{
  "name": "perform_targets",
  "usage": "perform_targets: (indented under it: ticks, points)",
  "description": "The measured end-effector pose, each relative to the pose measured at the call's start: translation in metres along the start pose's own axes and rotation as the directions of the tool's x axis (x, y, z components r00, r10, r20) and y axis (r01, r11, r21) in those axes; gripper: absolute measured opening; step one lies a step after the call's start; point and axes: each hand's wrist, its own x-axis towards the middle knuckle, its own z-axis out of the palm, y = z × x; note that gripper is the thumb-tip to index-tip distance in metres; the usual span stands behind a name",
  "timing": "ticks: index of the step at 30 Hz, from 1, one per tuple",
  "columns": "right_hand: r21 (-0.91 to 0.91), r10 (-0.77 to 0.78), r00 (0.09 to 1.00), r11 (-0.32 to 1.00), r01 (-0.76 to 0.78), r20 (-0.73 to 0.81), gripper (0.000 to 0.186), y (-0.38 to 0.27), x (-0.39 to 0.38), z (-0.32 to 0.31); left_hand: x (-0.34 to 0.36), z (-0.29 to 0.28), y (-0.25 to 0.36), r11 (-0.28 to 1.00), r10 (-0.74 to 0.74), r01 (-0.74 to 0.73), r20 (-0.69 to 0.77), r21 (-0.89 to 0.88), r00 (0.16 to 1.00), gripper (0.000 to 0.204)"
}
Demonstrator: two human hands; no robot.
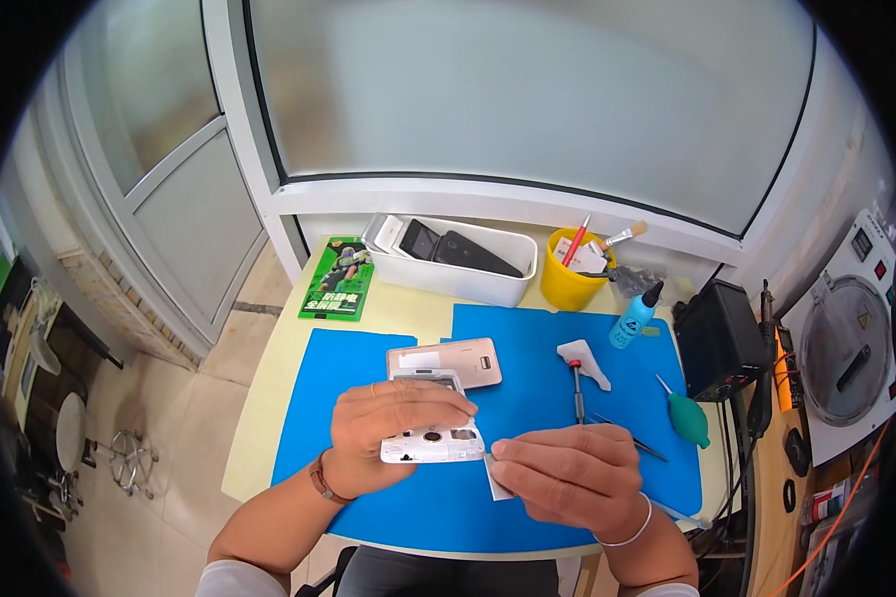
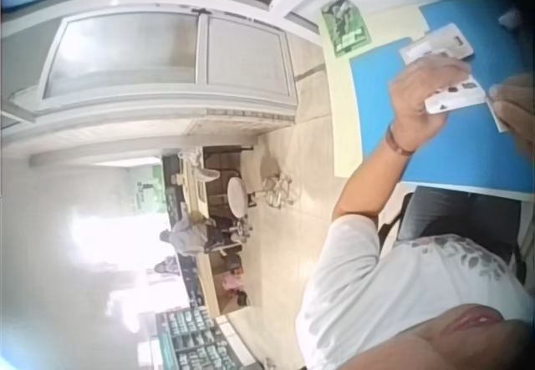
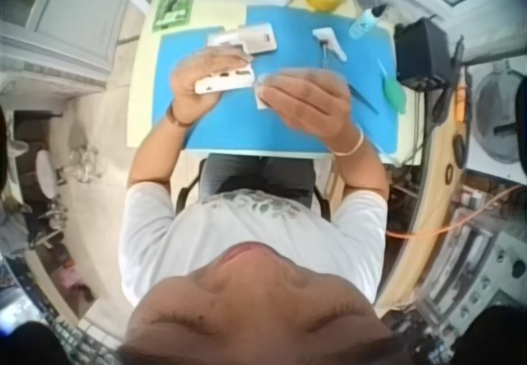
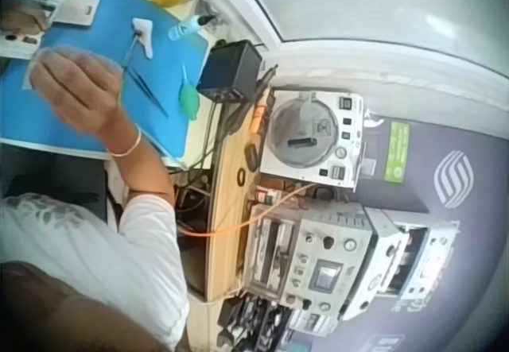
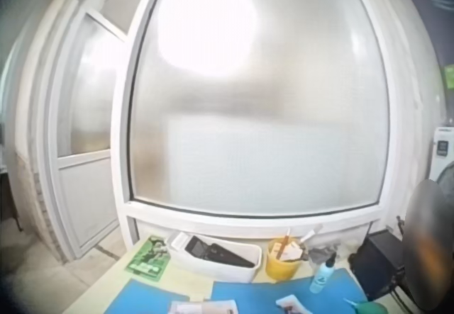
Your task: The person uses a screwdriver to remove screws from a white smartphone and then uses a prying tool to separate the back cover. The person continues to pry and lift the back cover while holding the phone, then sets the cover aside.
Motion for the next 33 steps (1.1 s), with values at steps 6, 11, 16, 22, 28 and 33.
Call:
perform_targets:
  ticks: [6,11,16,22,28,33]
  points:
    - [-0.116,-0.026,1.0,0.993,0.028,0.017,0.027,-0.001,-0.001,0.003,-0.002,-0.002,0.0,0.999,-0.036,0.036,-0.011,0.035,0.999,0.024]
    - [-0.222,-0.06,0.998,0.973,0.064,0.025,0.03,-0.005,-0.002,0.004,0.0,0.0,0.004,0.998,-0.048,0.049,-0.02,0.042,0.999,0.025]
    - [-0.294,-0.07,0.998,0.953,0.067,0.002,0.034,-0.008,-0.004,0.007,-0.001,0.004,0.004,0.995,-0.065,0.067,-0.028,0.074,0.998,0.018]
    - [-0.291,-0.051,0.998,0.956,0.034,-0.049,0.032,-0.004,-0.005,0.012,-0.002,0.006,0.003,0.991,-0.053,0.057,-0.037,0.118,0.998,0.013]
    - [-0.25,-0.005,0.994,0.968,-0.022,-0.108,0.031,0.001,-0.005,0.017,-0.002,0.007,0.003,0.989,-0.061,0.066,-0.038,0.131,0.997,0.014]
    - [-0.251,0.015,0.988,0.967,-0.053,-0.152,0.032,0.004,-0.005,0.019,0.001,0.006,0.007,0.984,-0.083,0.084,-0.012,0.155,0.996,0.015]
